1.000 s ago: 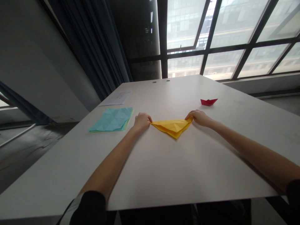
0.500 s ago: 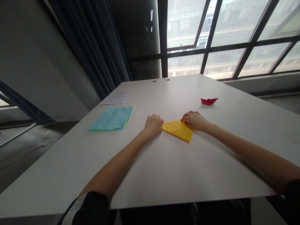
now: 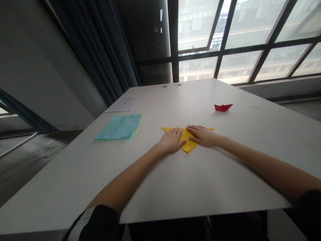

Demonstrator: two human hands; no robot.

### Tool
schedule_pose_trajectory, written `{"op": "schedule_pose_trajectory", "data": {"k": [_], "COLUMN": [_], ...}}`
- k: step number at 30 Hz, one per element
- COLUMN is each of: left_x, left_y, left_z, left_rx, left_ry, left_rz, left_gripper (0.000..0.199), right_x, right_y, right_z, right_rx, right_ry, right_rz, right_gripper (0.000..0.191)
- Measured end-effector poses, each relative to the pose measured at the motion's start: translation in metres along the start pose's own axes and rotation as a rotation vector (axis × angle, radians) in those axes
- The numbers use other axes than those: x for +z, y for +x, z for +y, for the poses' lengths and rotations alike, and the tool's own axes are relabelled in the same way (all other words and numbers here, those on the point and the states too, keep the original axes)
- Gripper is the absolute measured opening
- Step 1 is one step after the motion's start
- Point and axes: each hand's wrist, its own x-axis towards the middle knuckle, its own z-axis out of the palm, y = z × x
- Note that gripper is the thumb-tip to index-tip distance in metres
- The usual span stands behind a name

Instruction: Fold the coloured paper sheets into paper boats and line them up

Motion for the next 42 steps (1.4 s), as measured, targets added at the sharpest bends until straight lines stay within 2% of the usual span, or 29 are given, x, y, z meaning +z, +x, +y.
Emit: {"op": "schedule_pose_trajectory", "data": {"k": [3,9,13,17,23,26,30,33,36,39,42], "left_x": [-0.001,-0.006,-0.006,-0.007,-0.01,-0.01,-0.01,-0.011,-0.012,-0.011,-0.01], "left_y": [-0.001,-0.005,-0.005,-0.005,-0.007,-0.006,-0.005,-0.003,0.0,0.004,0.007], "left_z": [-0.001,-0.007,-0.015,-0.019,-0.028,-0.03,-0.034,-0.041,-0.051,-0.056,-0.052], "left_rx": [-0.042,-0.137,-0.251,-0.253,-0.189,-0.176,-0.17,-0.194,-0.286,-0.359,-0.332], "left_ry": [-0.032,-0.036,-0.019,-0.023,-0.025,-0.034,-0.06,-0.086,-0.093,-0.088,-0.105], "left_rz": [-0.115,-0.217,-0.257,-0.261,-0.231,-0.213,-0.213,-0.196,-0.119,-0.052,-0.034], "left_gripper": [0.075,0.1,0.113,0.116,0.116,0.115,0.113,0.11,0.105,0.087,0.071], "right_x": [0.004,0.0,-0.004,-0.007,-0.014,-0.017,-0.019,-0.02,-0.022,-0.023,-0.02], "right_y": [-0.002,-0.006,-0.006,-0.005,-0.001,-0.001,-0.002,-0.001,0.0,0.001,0.002], "right_z": [0.003,0.006,0.013,0.018,0.015,0.013,0.011,0.011,0.01,0.007,0.005], "right_rx": [0.008,0.004,0.009,-0.029,-0.174,-0.208,-0.214,-0.195,-0.136,-0.053,0.031], "right_ry": [0.062,0.103,0.125,0.153,0.164,0.157,0.181,0.203,0.193,0.188,0.152], "right_rz": [-0.084,-0.155,-0.232,-0.215,-0.043,-0.023,-0.054,-0.077,-0.066,-0.046,-0.014], "right_gripper": [0.07,0.085,0.098,0.103,0.08,0.069,0.066,0.053,0.042,0.037,0.033]}}
